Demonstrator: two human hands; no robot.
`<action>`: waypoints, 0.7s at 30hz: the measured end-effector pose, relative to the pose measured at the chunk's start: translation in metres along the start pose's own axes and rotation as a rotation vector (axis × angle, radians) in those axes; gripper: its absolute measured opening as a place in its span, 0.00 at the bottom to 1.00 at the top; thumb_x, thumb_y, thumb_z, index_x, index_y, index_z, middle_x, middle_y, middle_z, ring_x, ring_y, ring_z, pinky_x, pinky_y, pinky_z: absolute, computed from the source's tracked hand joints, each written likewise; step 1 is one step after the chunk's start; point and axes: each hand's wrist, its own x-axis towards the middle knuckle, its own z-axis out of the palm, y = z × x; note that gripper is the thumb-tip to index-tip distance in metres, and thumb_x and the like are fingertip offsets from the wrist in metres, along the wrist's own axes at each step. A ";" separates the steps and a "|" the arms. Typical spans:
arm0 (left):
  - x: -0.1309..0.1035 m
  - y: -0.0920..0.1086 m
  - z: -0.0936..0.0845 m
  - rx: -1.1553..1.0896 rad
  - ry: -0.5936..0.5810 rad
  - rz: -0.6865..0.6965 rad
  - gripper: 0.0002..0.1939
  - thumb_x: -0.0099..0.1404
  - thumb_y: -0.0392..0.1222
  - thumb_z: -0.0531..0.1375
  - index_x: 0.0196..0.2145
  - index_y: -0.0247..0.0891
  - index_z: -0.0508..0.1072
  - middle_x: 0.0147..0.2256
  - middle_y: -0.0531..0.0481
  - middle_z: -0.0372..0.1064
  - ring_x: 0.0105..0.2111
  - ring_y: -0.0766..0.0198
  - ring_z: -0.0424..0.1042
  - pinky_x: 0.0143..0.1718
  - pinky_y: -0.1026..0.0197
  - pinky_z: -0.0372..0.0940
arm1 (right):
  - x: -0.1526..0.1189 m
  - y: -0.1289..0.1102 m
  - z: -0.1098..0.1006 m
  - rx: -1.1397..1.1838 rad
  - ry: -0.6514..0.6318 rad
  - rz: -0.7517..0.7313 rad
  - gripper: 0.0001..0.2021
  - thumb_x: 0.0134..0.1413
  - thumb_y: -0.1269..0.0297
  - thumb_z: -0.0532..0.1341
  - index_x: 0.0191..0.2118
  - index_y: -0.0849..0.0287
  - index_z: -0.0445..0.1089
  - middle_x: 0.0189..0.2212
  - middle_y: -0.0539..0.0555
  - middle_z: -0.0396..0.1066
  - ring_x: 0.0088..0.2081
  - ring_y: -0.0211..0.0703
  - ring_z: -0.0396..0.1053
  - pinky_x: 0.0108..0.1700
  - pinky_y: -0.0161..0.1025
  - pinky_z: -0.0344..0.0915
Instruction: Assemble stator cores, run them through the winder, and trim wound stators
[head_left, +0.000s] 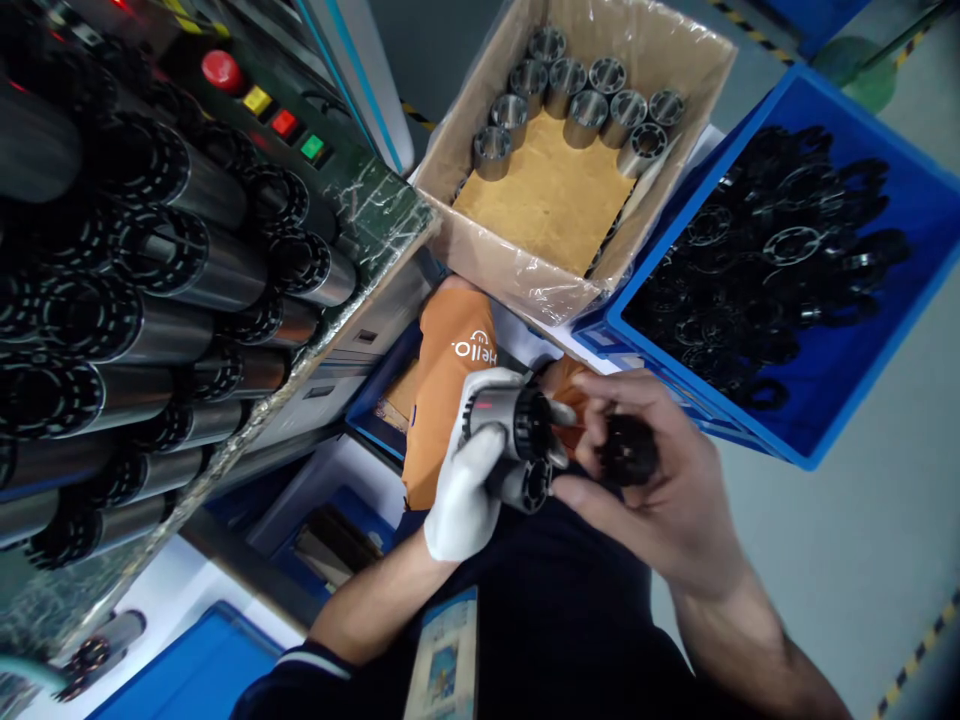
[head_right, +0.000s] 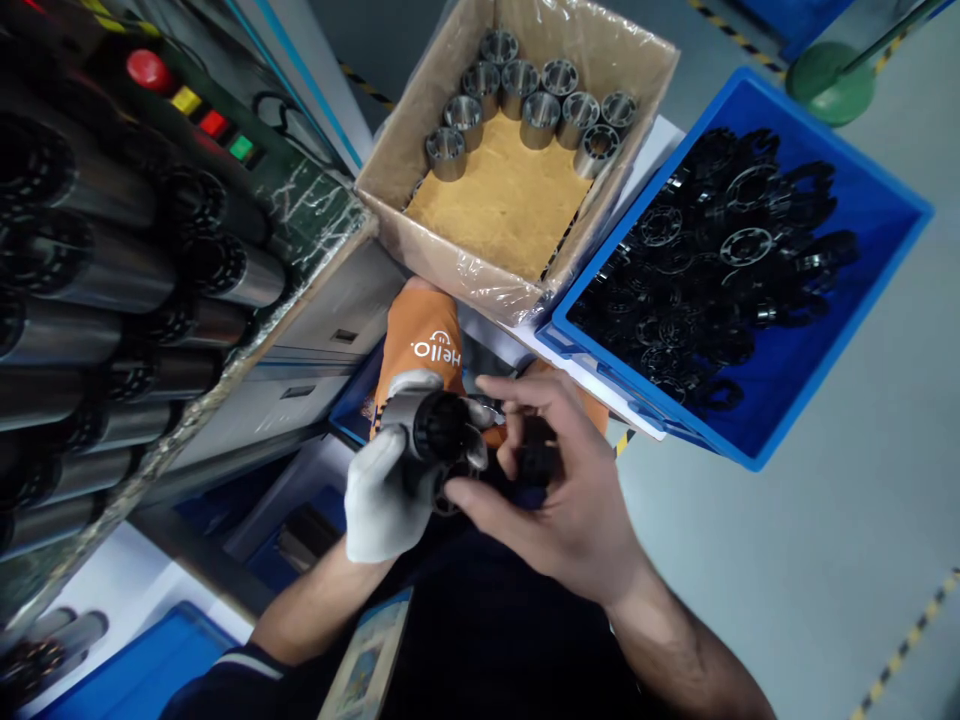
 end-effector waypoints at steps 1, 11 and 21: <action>0.004 0.002 0.004 -0.085 -0.001 -0.025 0.29 0.71 0.64 0.72 0.60 0.49 0.71 0.46 0.47 0.82 0.43 0.49 0.85 0.40 0.50 0.81 | -0.001 0.000 -0.006 0.018 -0.021 0.011 0.25 0.67 0.66 0.78 0.66 0.47 0.79 0.51 0.53 0.75 0.42 0.43 0.78 0.39 0.39 0.80; 0.006 0.021 0.022 -0.179 0.040 -0.059 0.30 0.71 0.71 0.70 0.55 0.44 0.75 0.41 0.46 0.83 0.43 0.46 0.87 0.38 0.50 0.81 | -0.019 0.008 0.007 0.106 0.127 -0.053 0.14 0.83 0.49 0.58 0.47 0.53 0.73 0.48 0.58 0.77 0.51 0.55 0.77 0.56 0.55 0.78; 0.003 0.038 0.041 -0.105 0.251 0.051 0.28 0.81 0.72 0.58 0.48 0.48 0.86 0.50 0.49 0.88 0.59 0.39 0.84 0.60 0.38 0.82 | -0.017 0.008 0.017 -0.093 0.070 -0.312 0.22 0.58 0.68 0.82 0.57 0.52 0.84 0.59 0.58 0.85 0.55 0.59 0.84 0.56 0.56 0.83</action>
